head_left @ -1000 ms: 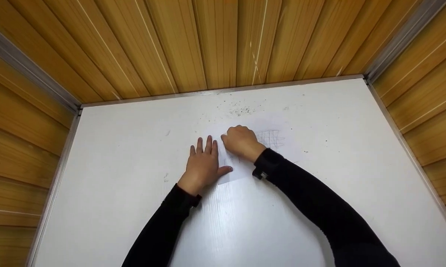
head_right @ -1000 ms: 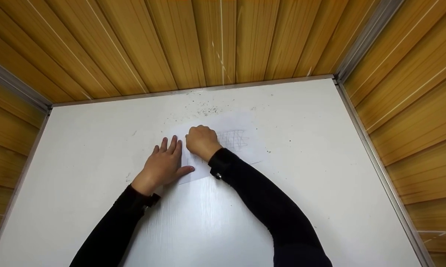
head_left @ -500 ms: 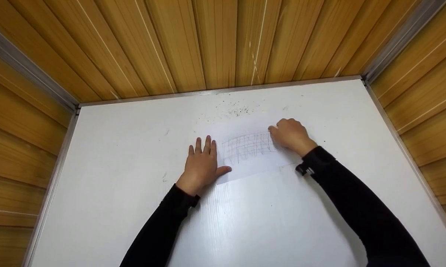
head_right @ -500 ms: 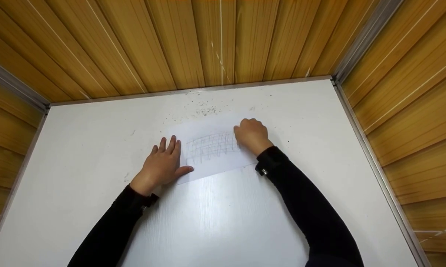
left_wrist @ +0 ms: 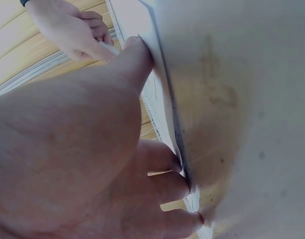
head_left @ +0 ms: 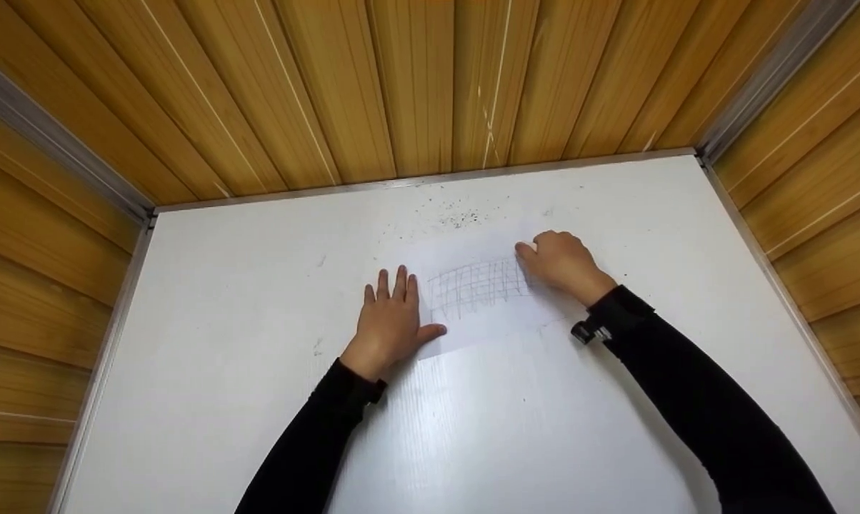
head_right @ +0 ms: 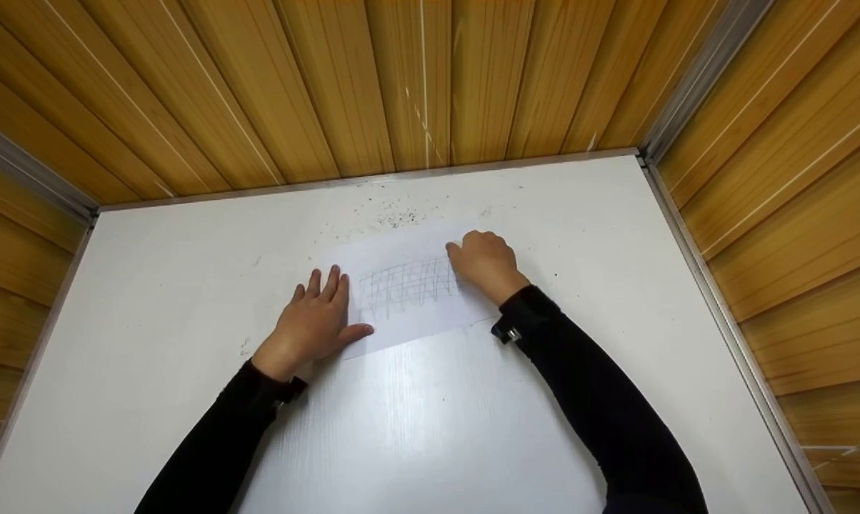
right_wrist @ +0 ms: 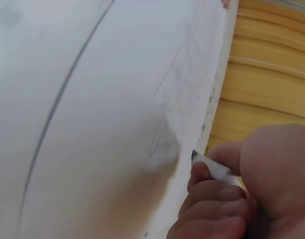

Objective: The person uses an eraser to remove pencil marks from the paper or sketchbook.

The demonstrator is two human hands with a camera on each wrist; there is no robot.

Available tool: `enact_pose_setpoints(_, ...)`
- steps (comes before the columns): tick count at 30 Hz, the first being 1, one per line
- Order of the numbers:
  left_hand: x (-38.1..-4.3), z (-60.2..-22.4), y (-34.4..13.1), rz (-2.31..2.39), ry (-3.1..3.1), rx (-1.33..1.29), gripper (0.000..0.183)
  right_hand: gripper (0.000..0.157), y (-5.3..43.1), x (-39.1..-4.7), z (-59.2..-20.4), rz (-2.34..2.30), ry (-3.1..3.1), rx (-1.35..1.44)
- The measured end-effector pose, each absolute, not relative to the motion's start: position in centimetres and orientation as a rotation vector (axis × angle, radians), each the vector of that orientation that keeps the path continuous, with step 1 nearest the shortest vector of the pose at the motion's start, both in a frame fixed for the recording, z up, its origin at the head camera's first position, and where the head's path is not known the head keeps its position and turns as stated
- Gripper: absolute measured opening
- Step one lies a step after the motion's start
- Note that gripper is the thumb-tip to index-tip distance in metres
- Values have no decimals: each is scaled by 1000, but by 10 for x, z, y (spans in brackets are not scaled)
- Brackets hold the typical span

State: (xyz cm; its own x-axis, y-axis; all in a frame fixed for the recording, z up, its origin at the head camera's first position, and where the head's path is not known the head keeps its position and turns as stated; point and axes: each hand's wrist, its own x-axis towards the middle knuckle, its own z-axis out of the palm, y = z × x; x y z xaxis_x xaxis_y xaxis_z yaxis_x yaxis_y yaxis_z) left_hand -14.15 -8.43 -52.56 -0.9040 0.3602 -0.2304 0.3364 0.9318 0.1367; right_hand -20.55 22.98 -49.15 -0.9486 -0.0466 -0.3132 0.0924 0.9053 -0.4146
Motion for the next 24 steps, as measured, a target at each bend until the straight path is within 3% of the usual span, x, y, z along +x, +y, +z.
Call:
enact_pose_setpoints(15,-131,-511,-82,110,2850,533,110,55,86,-203,-494,-444,2783,-253)
enact_pose_setpoints(19,-131,-508,-80,89,2849,553,111,53,76,-204,-499,-412,2810,-246)
enact_pose_setpoints(24,-131,-503,-76,41,2846,520,110,52,100,-207,-501,-452,2834,-232)
